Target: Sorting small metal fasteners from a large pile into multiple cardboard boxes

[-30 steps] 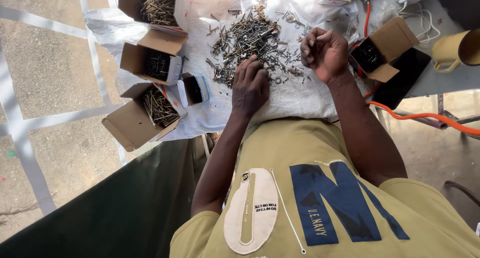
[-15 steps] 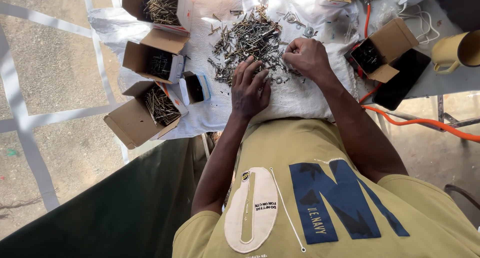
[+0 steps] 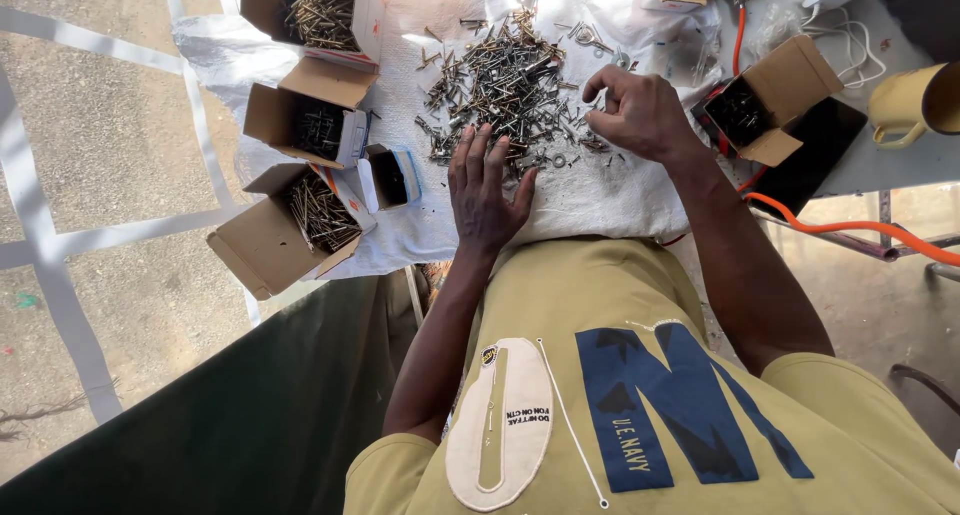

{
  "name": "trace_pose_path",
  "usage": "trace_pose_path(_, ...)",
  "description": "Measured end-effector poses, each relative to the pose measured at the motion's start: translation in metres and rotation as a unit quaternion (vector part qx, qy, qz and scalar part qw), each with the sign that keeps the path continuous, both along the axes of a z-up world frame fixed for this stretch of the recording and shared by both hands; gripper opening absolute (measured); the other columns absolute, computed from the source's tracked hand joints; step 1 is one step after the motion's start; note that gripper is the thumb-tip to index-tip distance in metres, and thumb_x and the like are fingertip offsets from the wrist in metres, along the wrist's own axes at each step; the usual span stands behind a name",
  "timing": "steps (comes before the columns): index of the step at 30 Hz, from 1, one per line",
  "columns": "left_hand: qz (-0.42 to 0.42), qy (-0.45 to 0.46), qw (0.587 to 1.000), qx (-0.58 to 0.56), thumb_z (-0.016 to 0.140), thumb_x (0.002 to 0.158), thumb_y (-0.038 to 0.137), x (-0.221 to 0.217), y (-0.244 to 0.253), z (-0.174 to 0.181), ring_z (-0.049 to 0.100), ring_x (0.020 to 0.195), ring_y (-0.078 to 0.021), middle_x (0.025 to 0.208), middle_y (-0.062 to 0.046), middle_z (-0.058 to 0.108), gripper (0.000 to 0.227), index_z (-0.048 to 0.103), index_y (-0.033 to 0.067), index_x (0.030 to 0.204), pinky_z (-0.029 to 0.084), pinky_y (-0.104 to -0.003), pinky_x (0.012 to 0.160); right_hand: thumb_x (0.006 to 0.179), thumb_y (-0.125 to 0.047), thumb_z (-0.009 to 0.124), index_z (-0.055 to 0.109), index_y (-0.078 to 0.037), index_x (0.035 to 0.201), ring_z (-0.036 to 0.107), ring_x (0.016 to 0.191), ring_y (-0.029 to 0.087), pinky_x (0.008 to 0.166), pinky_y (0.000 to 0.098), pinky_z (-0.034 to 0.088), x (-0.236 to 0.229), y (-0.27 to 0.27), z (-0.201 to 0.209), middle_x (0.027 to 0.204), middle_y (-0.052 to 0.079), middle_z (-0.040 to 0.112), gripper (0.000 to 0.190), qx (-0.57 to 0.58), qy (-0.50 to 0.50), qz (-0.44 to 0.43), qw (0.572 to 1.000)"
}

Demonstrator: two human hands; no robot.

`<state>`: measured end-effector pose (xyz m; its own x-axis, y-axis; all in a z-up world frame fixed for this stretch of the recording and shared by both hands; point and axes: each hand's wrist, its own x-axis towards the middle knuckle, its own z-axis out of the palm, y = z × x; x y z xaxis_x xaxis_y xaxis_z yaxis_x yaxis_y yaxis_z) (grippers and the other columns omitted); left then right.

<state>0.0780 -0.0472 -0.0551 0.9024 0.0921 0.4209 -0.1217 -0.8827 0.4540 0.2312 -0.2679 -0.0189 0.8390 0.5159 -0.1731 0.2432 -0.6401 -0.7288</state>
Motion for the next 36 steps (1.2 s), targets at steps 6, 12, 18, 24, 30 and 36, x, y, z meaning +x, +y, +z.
trace_pose_path(6,0.009,-0.011,1.0,-0.012,0.076,0.097,0.034,0.0,0.0,0.0,0.047,0.144,-0.0374,0.148,-0.015,0.053,0.047,0.058,0.0096,0.133,0.039,-0.049,0.122,0.099,-0.03,0.065,0.062,-0.02,0.118,0.069,0.074,0.034,0.077,0.0468,0.051,0.002,0.017,0.019,0.082,0.013,0.075,0.022,-0.267,0.002,0.123,0.956)
trace_pose_path(12,0.025,-0.013,1.0,-0.005,0.074,0.098,0.035,0.002,0.0,0.002,0.05,0.141,-0.0358,0.142,-0.014,0.059,0.043,0.061,0.0103,0.13,0.041,-0.047,0.118,0.11,-0.031,0.047,0.056,-0.009,0.118,0.064,0.067,0.026,0.071,0.0427,0.055,0.004,0.029,0.023,0.075,0.008,0.068,0.025,-0.394,-0.027,0.219,0.892)
trace_pose_path(18,0.03,-0.021,0.999,-0.008,0.075,0.097,0.033,0.002,-0.001,0.003,0.051,0.14,-0.0355,0.14,-0.014,0.06,0.041,0.062,0.0099,0.128,0.041,-0.047,0.117,0.107,-0.033,0.046,0.058,-0.011,0.11,0.07,0.07,0.036,0.067,0.047,0.052,0.004,0.015,0.006,0.08,0.015,0.073,0.026,-0.335,-0.091,0.188,0.919)
trace_pose_path(24,0.021,-0.037,0.999,-0.022,0.075,0.097,0.029,0.005,-0.001,0.012,0.052,0.137,-0.0353,0.136,-0.013,0.061,0.036,0.063,0.008,0.123,0.041,-0.046,0.118,0.102,-0.021,0.064,0.068,-0.011,0.112,0.054,0.053,0.022,0.054,0.041,0.047,-0.001,-0.014,-0.021,0.062,0.003,0.059,0.014,-0.113,-0.082,0.036,0.99)
trace_pose_path(30,0.02,-0.028,0.999,-0.024,0.076,0.096,0.029,0.003,-0.001,0.002,0.052,0.138,-0.0349,0.137,-0.012,0.061,0.038,0.062,0.0088,0.125,0.041,-0.048,0.118,0.069,-0.02,0.045,0.052,-0.009,0.081,0.034,0.055,0.011,0.05,0.0267,0.021,-0.014,-0.013,-0.001,0.066,0.004,0.042,0.017,0.447,0.37,-0.172,0.796)
trace_pose_path(36,0.026,-0.033,0.999,-0.018,0.076,0.096,0.031,0.001,-0.002,0.001,0.053,0.138,-0.0341,0.138,-0.012,0.061,0.039,0.062,0.0103,0.126,0.042,-0.046,0.117,0.098,-0.032,0.064,0.053,-0.021,0.074,0.031,0.052,0.002,0.046,0.0197,0.024,-0.02,-0.006,0.013,0.062,-0.01,0.041,0.029,0.286,0.257,-0.23,0.894)
